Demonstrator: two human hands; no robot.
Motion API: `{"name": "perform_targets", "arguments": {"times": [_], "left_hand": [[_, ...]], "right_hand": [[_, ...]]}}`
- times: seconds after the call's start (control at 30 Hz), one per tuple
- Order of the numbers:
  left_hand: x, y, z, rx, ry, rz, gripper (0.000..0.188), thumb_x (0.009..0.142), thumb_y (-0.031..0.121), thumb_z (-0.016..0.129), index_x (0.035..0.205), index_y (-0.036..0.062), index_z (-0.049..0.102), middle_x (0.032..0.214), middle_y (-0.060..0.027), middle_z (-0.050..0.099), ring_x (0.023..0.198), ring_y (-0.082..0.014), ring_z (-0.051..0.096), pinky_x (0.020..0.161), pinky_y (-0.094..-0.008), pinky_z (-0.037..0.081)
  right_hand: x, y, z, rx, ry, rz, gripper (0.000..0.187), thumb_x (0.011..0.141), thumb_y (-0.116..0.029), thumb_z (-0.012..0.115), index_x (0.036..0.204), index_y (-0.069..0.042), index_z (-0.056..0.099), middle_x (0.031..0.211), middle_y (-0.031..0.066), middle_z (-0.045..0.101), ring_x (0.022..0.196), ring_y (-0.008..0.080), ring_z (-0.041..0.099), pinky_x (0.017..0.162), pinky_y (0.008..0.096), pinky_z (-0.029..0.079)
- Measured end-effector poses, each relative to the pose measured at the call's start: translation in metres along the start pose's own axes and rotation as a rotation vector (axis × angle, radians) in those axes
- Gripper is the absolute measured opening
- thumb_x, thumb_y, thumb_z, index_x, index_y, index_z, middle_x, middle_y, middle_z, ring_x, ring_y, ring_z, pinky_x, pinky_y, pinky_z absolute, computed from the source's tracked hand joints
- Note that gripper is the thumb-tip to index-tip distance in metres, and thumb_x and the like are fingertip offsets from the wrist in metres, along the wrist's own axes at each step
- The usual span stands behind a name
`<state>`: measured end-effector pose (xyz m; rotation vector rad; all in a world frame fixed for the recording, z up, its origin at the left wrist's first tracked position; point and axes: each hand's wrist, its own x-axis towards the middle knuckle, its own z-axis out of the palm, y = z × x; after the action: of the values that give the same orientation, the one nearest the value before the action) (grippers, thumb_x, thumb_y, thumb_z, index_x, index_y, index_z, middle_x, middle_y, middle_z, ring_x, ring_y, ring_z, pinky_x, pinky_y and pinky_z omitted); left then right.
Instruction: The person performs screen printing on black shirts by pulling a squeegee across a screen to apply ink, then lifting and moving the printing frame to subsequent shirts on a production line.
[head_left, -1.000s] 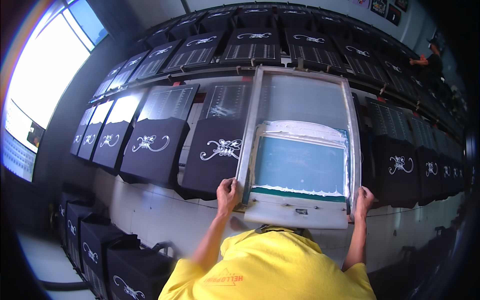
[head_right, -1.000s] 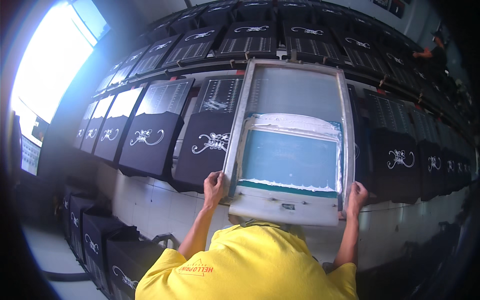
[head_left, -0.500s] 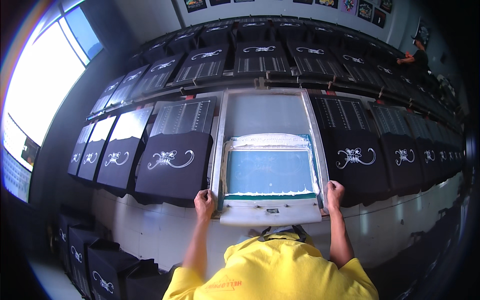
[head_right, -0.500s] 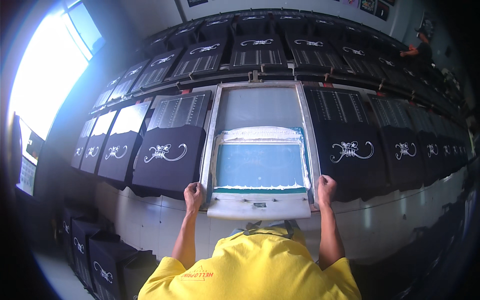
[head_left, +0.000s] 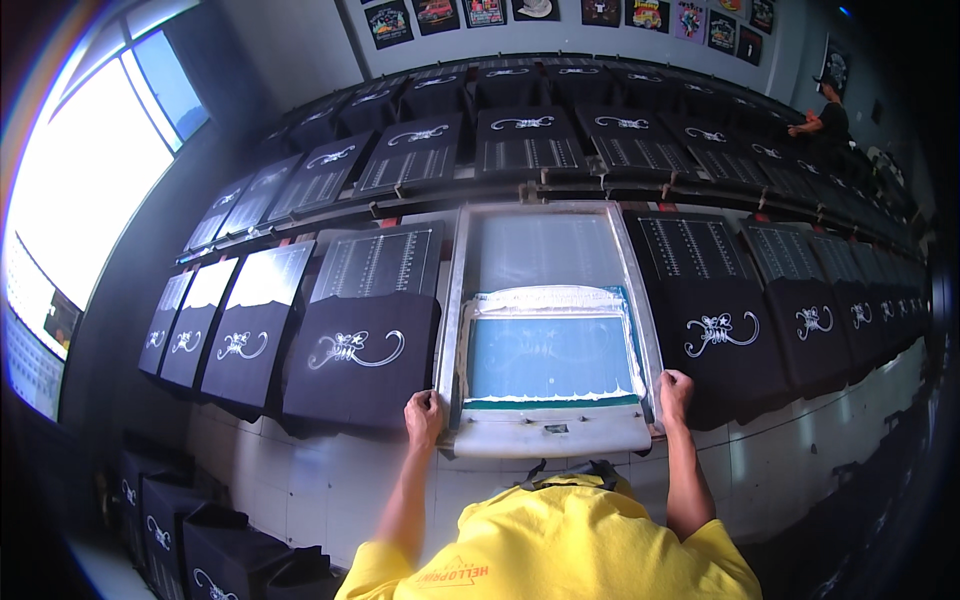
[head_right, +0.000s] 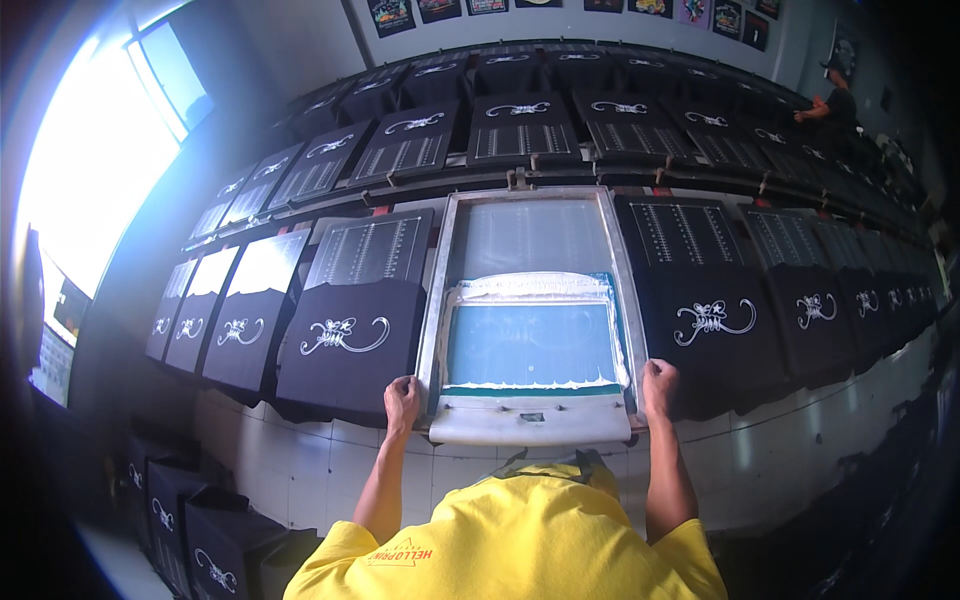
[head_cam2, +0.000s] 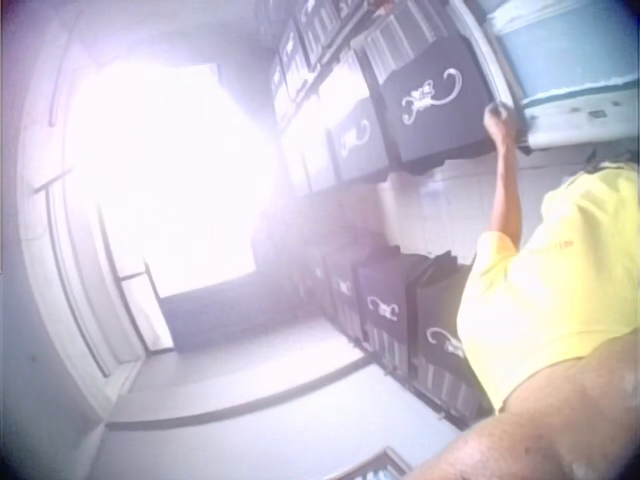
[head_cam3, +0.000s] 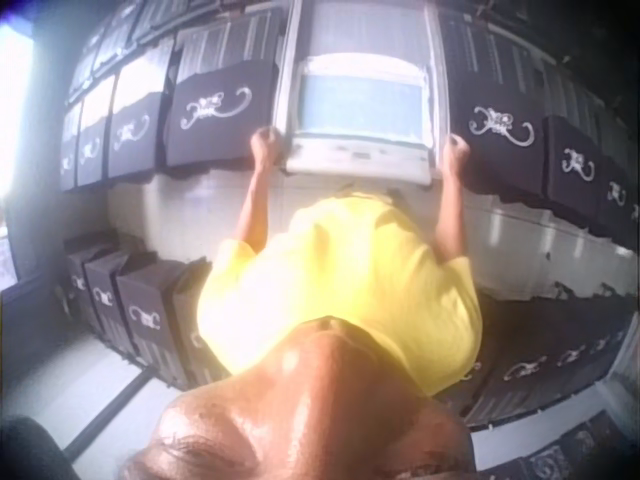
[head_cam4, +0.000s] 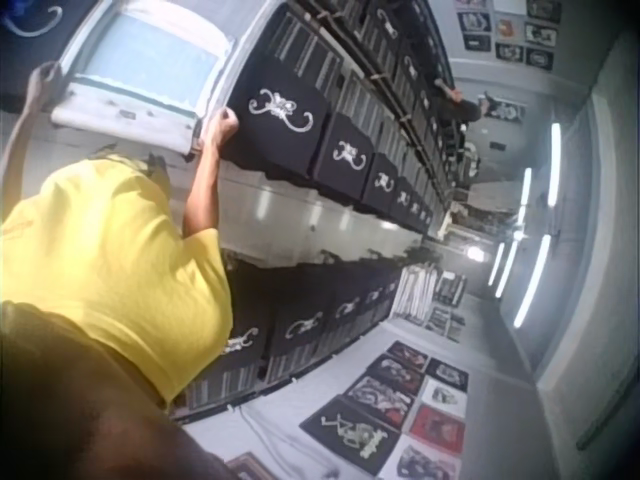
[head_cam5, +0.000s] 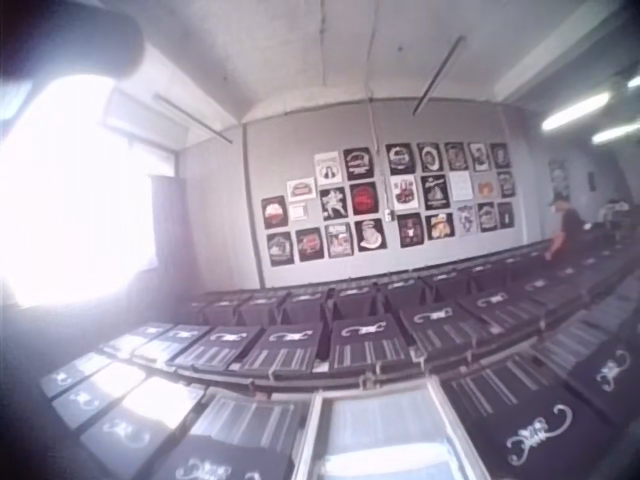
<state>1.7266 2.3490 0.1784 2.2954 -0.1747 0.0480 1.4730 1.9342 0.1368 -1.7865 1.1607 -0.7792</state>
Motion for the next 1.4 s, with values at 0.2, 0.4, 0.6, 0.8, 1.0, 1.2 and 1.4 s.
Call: {"name": "perform_targets", "arguments": {"times": [0.2, 0.4, 0.6, 0.8, 1.0, 1.2, 1.4], "left_hand": [[0.005, -0.010, 0.005, -0.007, -0.014, 0.005, 0.027, 0.092, 0.023, 0.062, 0.098, -0.0016, 0.072, 0.092, -0.0233, 0.070, 0.087, -0.0376, 0.069, 0.079, -0.0403, 0.052], [0.004, -0.006, 0.002, -0.073, -0.065, -0.024, 0.028, 0.091, 0.022, 0.061, 0.101, -0.0019, 0.072, 0.093, -0.0233, 0.070, 0.087, -0.0366, 0.069, 0.079, -0.0385, 0.052], [0.009, -0.019, 0.001, -0.103, -0.095, 0.001, 0.028, 0.091, 0.020, 0.062, 0.104, -0.0023, 0.071, 0.092, -0.0228, 0.071, 0.086, -0.0347, 0.070, 0.078, -0.0366, 0.053], [0.014, -0.015, -0.004, 0.006, -0.145, 0.069, 0.025, 0.090, 0.019, 0.062, 0.102, -0.0006, 0.072, 0.088, -0.0222, 0.070, 0.082, -0.0357, 0.070, 0.074, -0.0376, 0.053], [0.017, -0.008, -0.009, 0.112, -0.191, 0.161, 0.018, 0.086, 0.013, 0.059, 0.089, -0.0007, 0.071, 0.079, -0.0248, 0.066, 0.072, -0.0398, 0.067, 0.063, -0.0419, 0.051], [0.017, -0.003, -0.010, 0.117, -0.178, 0.176, 0.018, 0.086, 0.013, 0.058, 0.085, 0.0000, 0.071, 0.076, -0.0225, 0.066, 0.069, -0.0388, 0.067, 0.061, -0.0421, 0.051], [0.014, 0.001, -0.013, 0.238, -0.228, 0.207, 0.020, 0.085, 0.013, 0.059, 0.091, -0.0015, 0.071, 0.077, -0.0241, 0.066, 0.074, -0.0373, 0.069, 0.068, -0.0407, 0.051]], "right_hand": [[0.001, 0.004, 0.003, -0.019, 0.001, 0.003, 0.022, 0.089, -0.013, 0.061, 0.095, 0.007, 0.070, 0.078, 0.0144, 0.071, 0.075, 0.0179, 0.068, 0.070, 0.0323, 0.051], [0.004, 0.009, 0.007, -0.053, 0.008, -0.002, 0.021, 0.089, -0.012, 0.061, 0.094, 0.006, 0.070, 0.078, 0.0146, 0.070, 0.075, 0.0194, 0.068, 0.070, 0.0326, 0.051], [0.004, 0.012, 0.012, -0.070, 0.010, -0.014, 0.020, 0.088, -0.012, 0.061, 0.092, 0.006, 0.070, 0.078, 0.0149, 0.070, 0.075, 0.0199, 0.069, 0.069, 0.0332, 0.051], [-0.001, 0.008, 0.016, -0.128, 0.052, -0.035, 0.018, 0.088, -0.012, 0.061, 0.089, 0.004, 0.070, 0.076, 0.0154, 0.069, 0.073, 0.0227, 0.069, 0.067, 0.0343, 0.051], [-0.003, 0.011, 0.029, -0.208, 0.115, -0.111, 0.017, 0.086, -0.012, 0.063, 0.086, 0.004, 0.068, 0.071, 0.0160, 0.066, 0.066, 0.0220, 0.066, 0.062, 0.0353, 0.049], [-0.009, 0.005, 0.032, -0.235, 0.145, -0.116, 0.017, 0.087, -0.013, 0.060, 0.084, 0.002, 0.066, 0.072, 0.0193, 0.065, 0.066, 0.0297, 0.066, 0.061, 0.0380, 0.049], [-0.012, 0.000, 0.034, -0.221, 0.132, -0.050, 0.018, 0.088, -0.018, 0.057, 0.087, -0.004, 0.068, 0.081, 0.0228, 0.066, 0.080, 0.0408, 0.067, 0.064, 0.0444, 0.051]]}}
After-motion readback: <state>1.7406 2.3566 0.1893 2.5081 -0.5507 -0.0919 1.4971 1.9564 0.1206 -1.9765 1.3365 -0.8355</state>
